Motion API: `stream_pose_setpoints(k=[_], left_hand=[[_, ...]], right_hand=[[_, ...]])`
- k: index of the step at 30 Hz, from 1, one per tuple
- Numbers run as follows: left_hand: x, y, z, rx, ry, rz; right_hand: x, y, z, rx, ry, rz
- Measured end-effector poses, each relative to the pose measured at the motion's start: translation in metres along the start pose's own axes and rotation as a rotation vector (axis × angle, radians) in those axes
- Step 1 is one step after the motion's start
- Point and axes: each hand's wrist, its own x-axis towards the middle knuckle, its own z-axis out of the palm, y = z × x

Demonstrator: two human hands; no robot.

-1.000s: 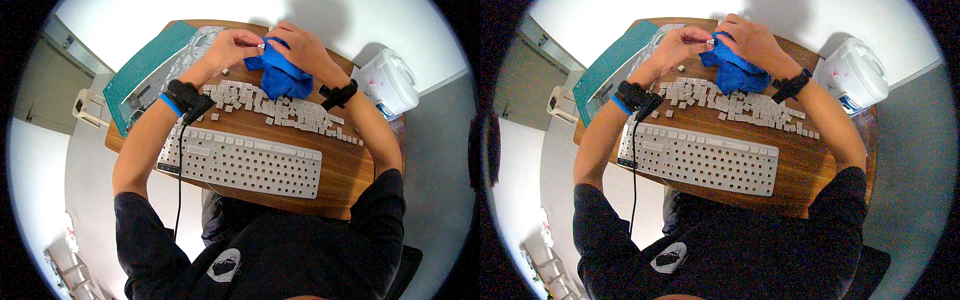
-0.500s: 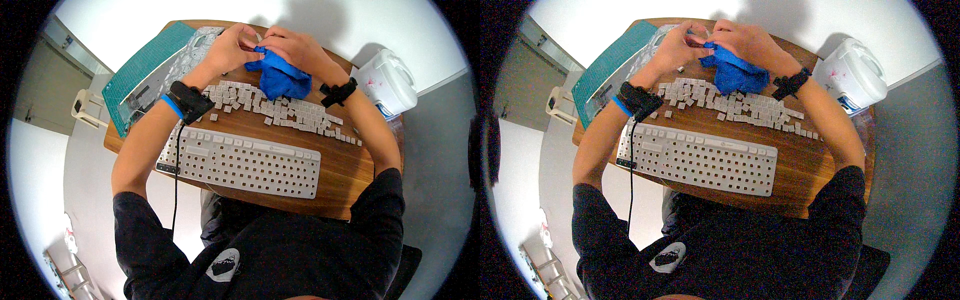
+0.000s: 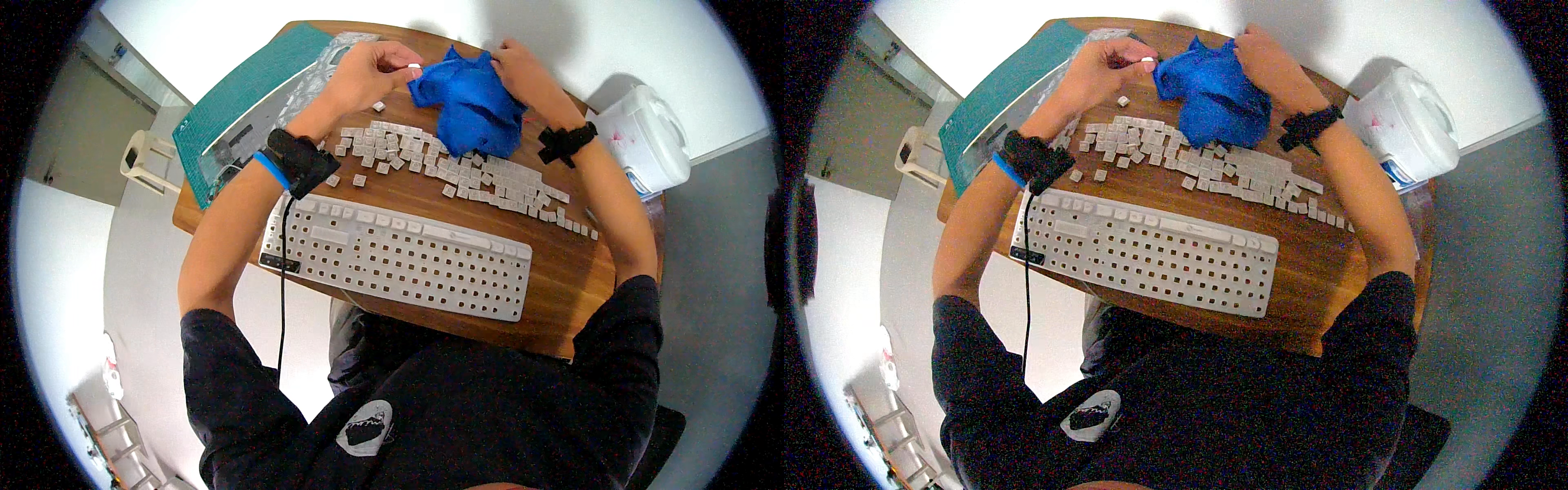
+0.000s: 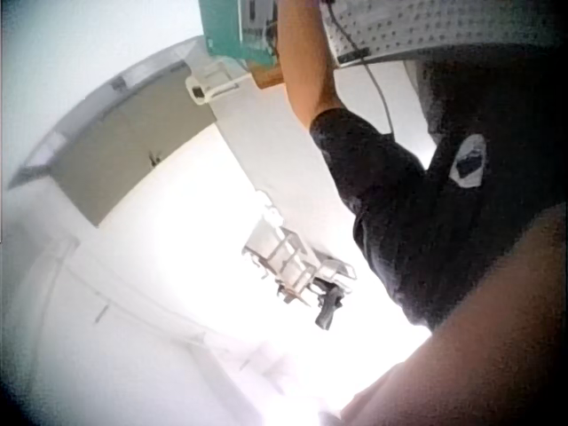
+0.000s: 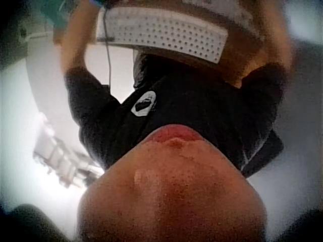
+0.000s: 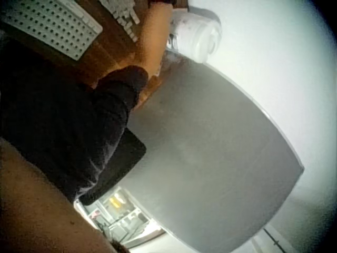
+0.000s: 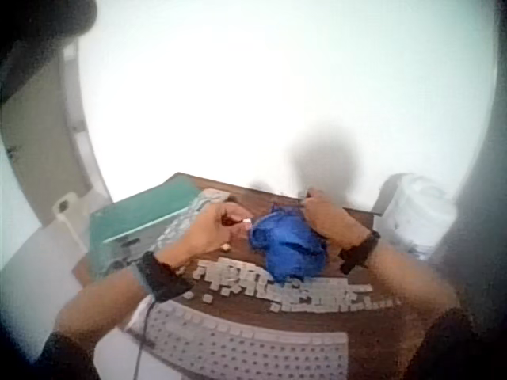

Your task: The person cleans individual white keycaps with a blue cloth and places them onto a white keyboard base. The person repeatedly wipes keycaps and installs them into the keyboard one by one.

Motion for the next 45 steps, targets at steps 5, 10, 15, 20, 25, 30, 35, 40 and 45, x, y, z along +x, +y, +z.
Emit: stream_pose_setpoints(k=[5,10,15,20,25,30,35,40,45], left_hand=[[-0.007,-0.004,-0.006,-0.157,0.026,-0.062],[-0.003,0.005,0.002,-0.069,0.042,-0.131],[0.001,0.012,0.006,-0.192,0.030,-0.110],[0.001,0.013,0.008,-0.243,0.047,-0.050],[0.003,0.003,0.008,-0.032,0.087,0.080],[-0.001,0.010,-0.006,-0.215,-0.119,0.013],[-0.012,0.006,-0.008,-0.327,-0.201,-0.047],[-0.018,-0.028,-0.010,0.066,-0.177,0.157],[-0.035,-0.053,-0.019,0.592,-0.307,0.316]], right_hand=[[0.007,-0.037,-0.030,0.275,0.076,-0.106],[0.021,-0.088,-0.055,0.517,0.271,-0.239],[0.022,-0.095,-0.055,0.589,0.252,-0.339],[0.018,-0.079,-0.051,0.465,0.221,-0.275],[0.020,-0.063,-0.040,0.242,0.266,-0.173],[0.022,-0.111,-0.079,0.473,0.125,-0.345],[0.025,-0.109,-0.066,0.479,0.030,-0.330],[0.018,-0.106,-0.054,0.550,0.060,-0.178],[0.005,-0.097,-0.051,0.515,-0.013,-0.132]])
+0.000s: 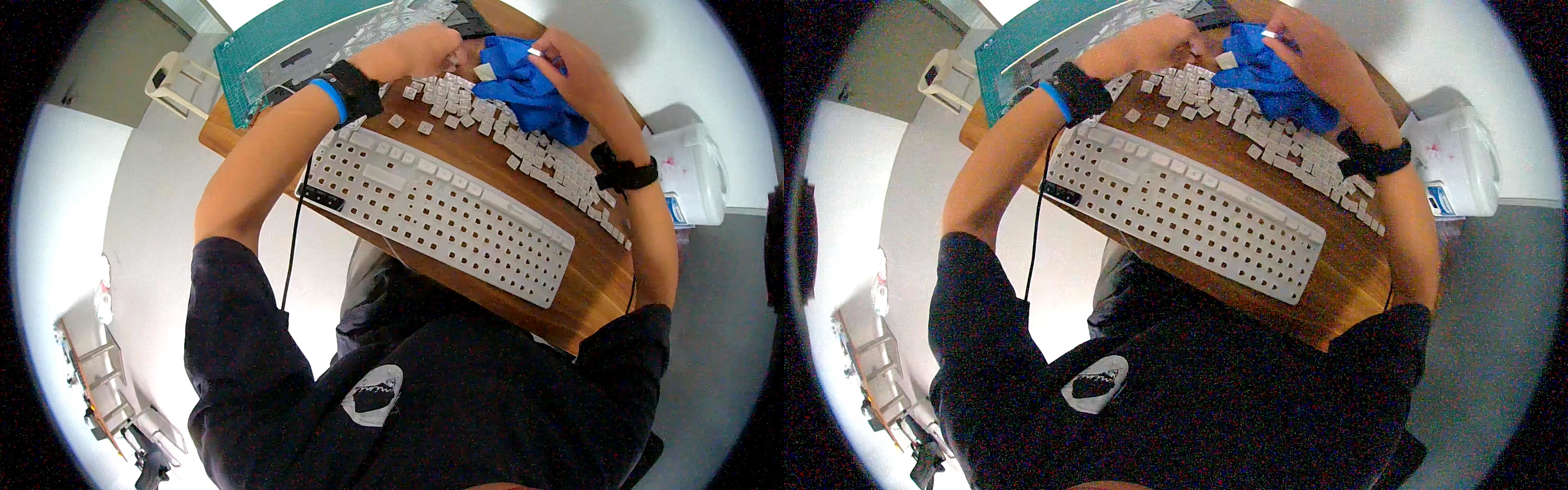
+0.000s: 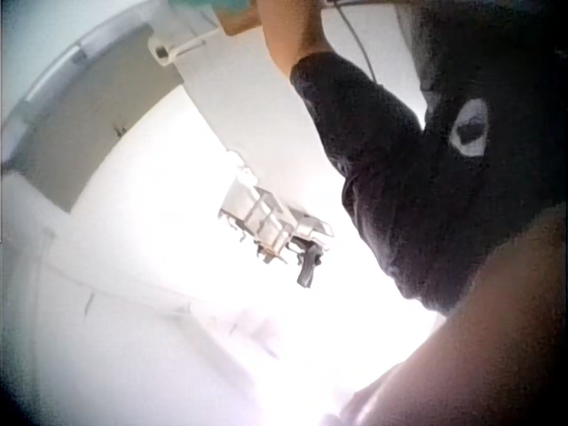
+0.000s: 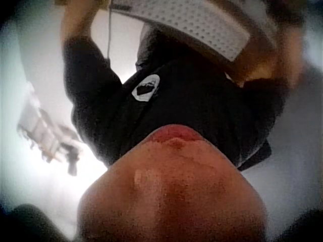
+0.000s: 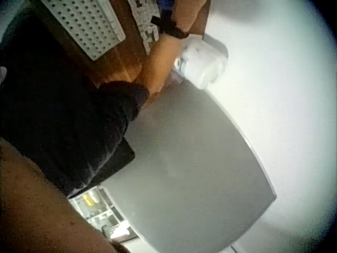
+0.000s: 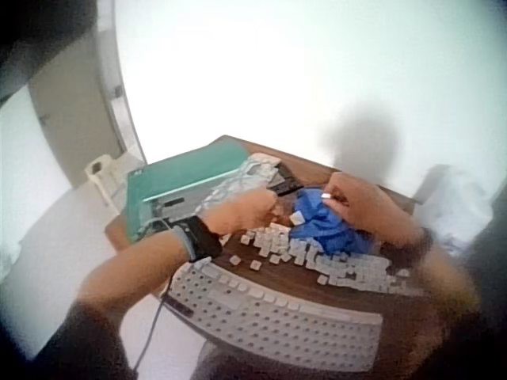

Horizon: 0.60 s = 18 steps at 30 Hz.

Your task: The person cleans individual white keycaps with a blue cloth and places them onto a white keyboard base. The person repeatedly wipes keycaps and installs them into the keyboard one by one.

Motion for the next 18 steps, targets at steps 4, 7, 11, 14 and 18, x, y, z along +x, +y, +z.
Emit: stream_pose_setpoints(k=[4,7,11,14,18], left_hand=[[-0.011,-0.014,0.006,-0.060,0.092,0.048],[-0.007,-0.013,0.002,-0.048,0.047,0.003],[-0.005,-0.011,-0.007,-0.088,0.136,0.027],[-0.014,0.000,-0.028,-0.120,0.151,-0.044],[-0.057,0.055,-0.069,-0.257,0.199,-0.106]], right_hand=[[-0.006,-0.011,-0.003,-0.031,0.027,-0.014],[-0.010,-0.013,-0.008,-0.047,0.008,-0.018],[-0.011,-0.010,-0.008,0.005,-0.026,-0.022],[-0.010,-0.018,-0.008,-0.008,0.052,-0.069],[-0.027,-0.036,-0.012,0.029,0.043,0.018]])
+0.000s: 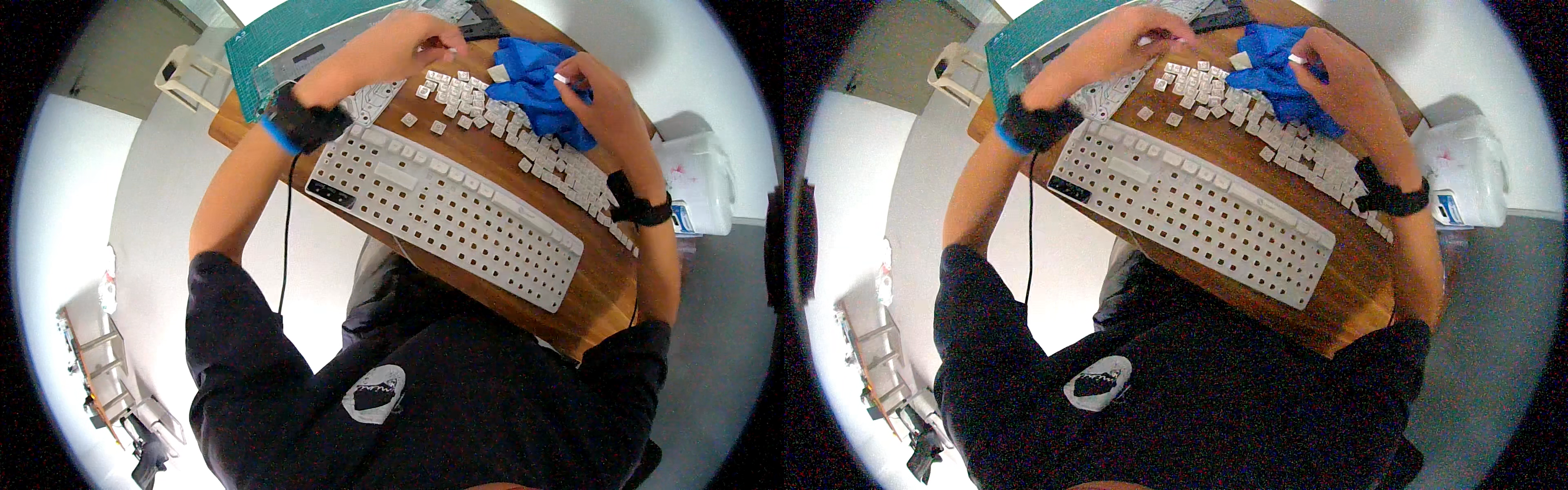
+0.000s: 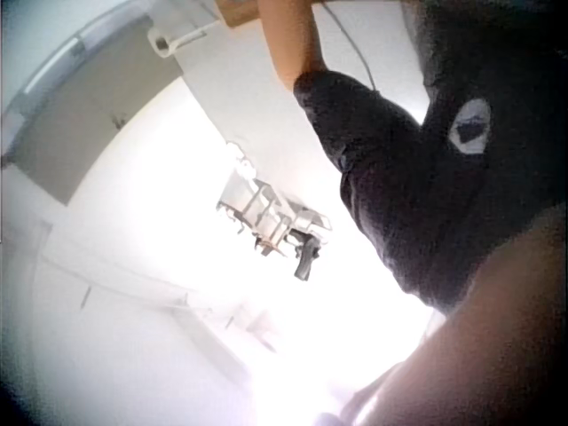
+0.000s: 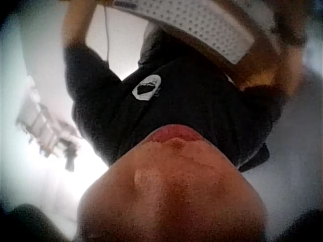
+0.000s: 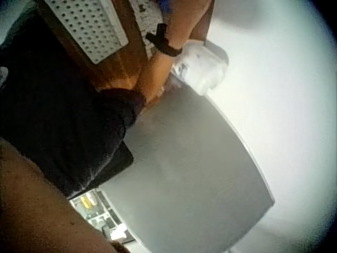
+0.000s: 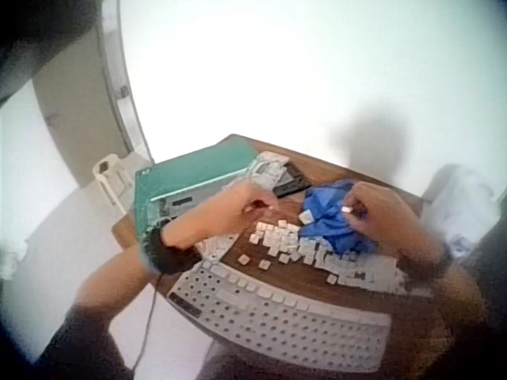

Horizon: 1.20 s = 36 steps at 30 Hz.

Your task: The person cleans individual white keycaps with a blue cloth and places them onto a white keyboard base. The person repeatedly wipes keycaps and installs them into the keyboard one by one.

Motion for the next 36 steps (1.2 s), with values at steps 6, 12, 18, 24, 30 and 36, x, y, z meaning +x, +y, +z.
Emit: stream_pose_setpoints(k=[6,12,18,24,30,36], left_hand=[[-0.090,0.049,-0.025,-0.064,-0.030,-0.118],[-0.152,0.064,-0.025,0.113,-0.017,-0.165],[-0.177,0.048,-0.017,-0.024,0.027,-0.199],[-0.183,0.037,-0.009,-0.067,0.115,-0.225],[-0.184,0.022,-0.008,0.000,0.144,-0.159],[-0.183,0.023,-0.009,-0.016,0.126,-0.168]], right_hand=[[-0.014,-0.067,0.019,0.164,-0.149,-0.049],[-0.007,-0.107,0.057,0.357,-0.389,-0.104],[0.001,-0.137,0.097,0.348,-0.431,-0.164],[0.013,-0.157,0.128,0.400,-0.379,-0.104],[0.023,-0.168,0.140,0.324,-0.263,-0.156],[0.016,-0.166,0.139,0.310,-0.391,-0.087]])
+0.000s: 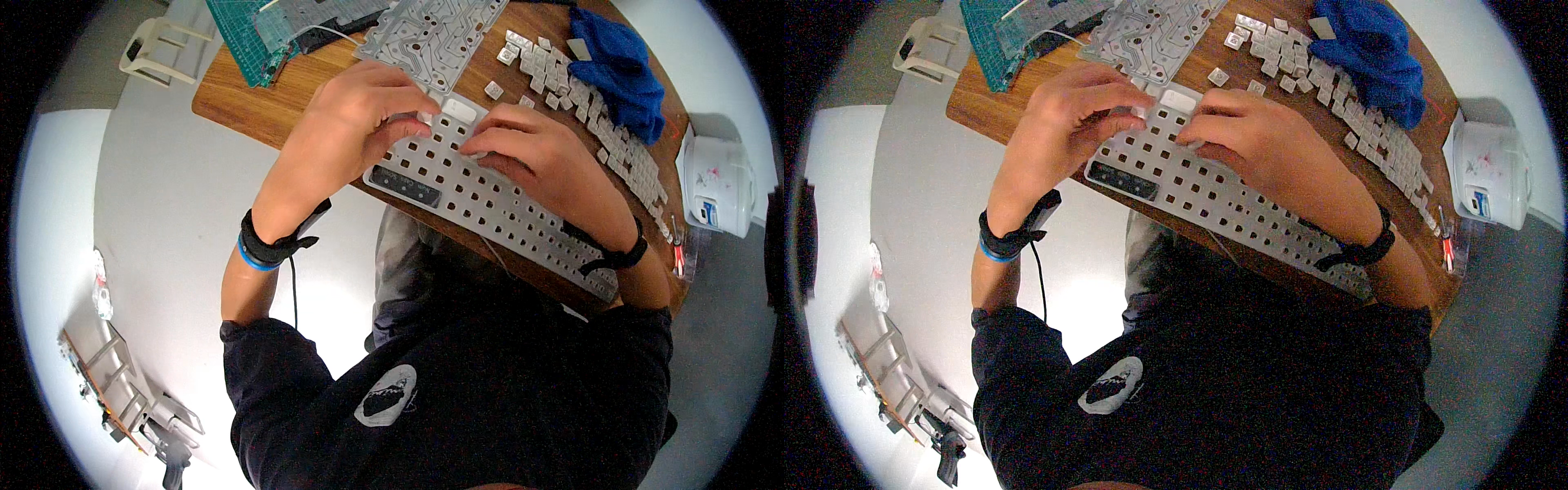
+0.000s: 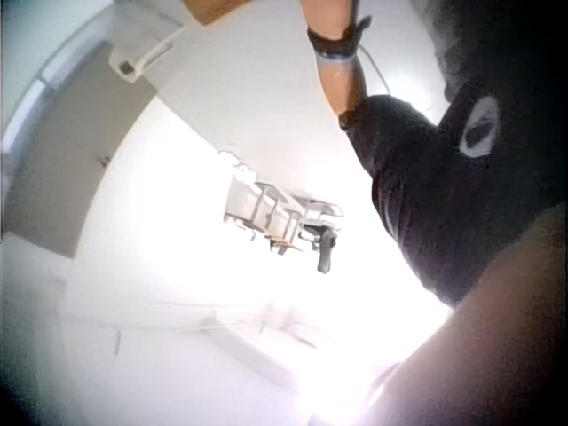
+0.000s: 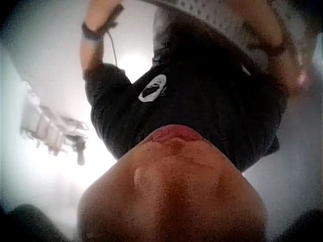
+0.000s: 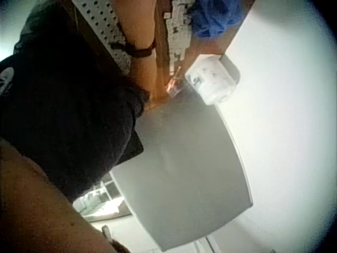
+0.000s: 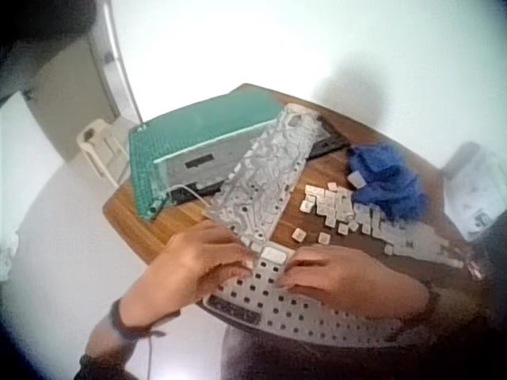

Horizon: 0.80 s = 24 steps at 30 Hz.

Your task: The person cleans individual white keycaps with a blue cloth and places them onto a white keyboard base. The person repeatedly wipes keycaps and installs them into the keyboard one by one.

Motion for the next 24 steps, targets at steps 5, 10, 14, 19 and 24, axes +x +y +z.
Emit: stream_pose_setpoints(k=[5,10,14,19,24], left_hand=[[-0.002,0.012,-0.001,0.026,-0.041,0.003],[-0.006,0.020,0.005,-0.026,-0.007,-0.061],[-0.004,0.016,0.006,-0.073,-0.074,-0.127],[0.000,0.012,0.003,-0.151,-0.127,-0.166],[0.001,0.009,0.004,-0.311,-0.153,-0.255]], right_hand=[[-0.004,-0.005,-0.005,0.042,-0.064,-0.002],[-0.008,-0.006,-0.007,0.058,-0.071,-0.023],[-0.007,-0.004,-0.008,0.076,-0.069,-0.036],[-0.009,0.002,-0.005,0.117,-0.055,-0.054],[-0.013,0.007,-0.004,0.111,-0.012,-0.071]])
